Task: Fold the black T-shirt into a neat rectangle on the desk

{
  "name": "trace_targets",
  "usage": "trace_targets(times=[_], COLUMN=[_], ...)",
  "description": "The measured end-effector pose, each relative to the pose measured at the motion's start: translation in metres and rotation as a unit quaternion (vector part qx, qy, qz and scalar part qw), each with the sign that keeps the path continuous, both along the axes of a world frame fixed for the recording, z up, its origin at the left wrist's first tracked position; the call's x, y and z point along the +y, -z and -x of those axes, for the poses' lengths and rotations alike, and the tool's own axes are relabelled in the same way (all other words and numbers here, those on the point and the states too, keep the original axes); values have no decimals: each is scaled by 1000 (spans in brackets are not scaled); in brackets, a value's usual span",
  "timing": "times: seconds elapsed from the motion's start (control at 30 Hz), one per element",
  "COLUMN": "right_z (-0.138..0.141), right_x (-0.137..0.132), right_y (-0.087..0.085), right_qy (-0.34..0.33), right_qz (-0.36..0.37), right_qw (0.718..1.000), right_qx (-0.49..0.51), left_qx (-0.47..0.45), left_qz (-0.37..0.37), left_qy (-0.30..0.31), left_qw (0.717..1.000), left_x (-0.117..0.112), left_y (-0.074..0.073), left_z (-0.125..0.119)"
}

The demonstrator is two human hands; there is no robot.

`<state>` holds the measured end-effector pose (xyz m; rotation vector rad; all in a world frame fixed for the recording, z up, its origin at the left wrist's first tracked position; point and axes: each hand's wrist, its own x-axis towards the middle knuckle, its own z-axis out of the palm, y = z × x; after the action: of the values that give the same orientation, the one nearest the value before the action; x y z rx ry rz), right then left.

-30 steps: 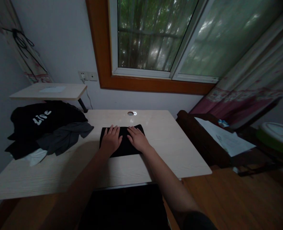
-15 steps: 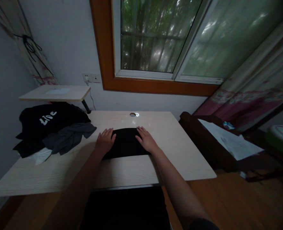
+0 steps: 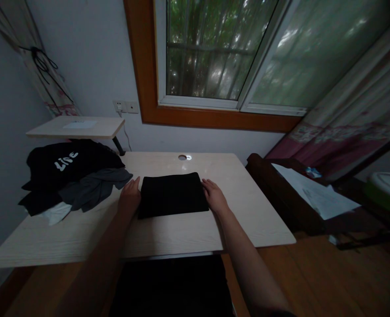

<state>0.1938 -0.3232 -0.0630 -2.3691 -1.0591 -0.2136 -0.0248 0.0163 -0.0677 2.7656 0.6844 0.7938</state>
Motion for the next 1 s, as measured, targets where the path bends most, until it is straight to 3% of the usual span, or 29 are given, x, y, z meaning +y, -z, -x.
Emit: trace_targets(times=[0.33, 0.53, 1.0], right_z=[-3, -2, -2], right_x=[-2, -1, -2], right_y=[3, 2, -1], right_qy=[-7, -10, -16], right_qz=[-60, -57, -81], right_qw=[998, 998, 996], right_qx=[4, 5, 20], left_qx=[-47, -39, -21], left_qz=[159, 172, 184], left_qy=[-2, -18, 33], left_qw=[986, 984, 982], left_x=[-1, -1, -6], left_y=[-18, -19, -32], left_z=[4, 4, 9])
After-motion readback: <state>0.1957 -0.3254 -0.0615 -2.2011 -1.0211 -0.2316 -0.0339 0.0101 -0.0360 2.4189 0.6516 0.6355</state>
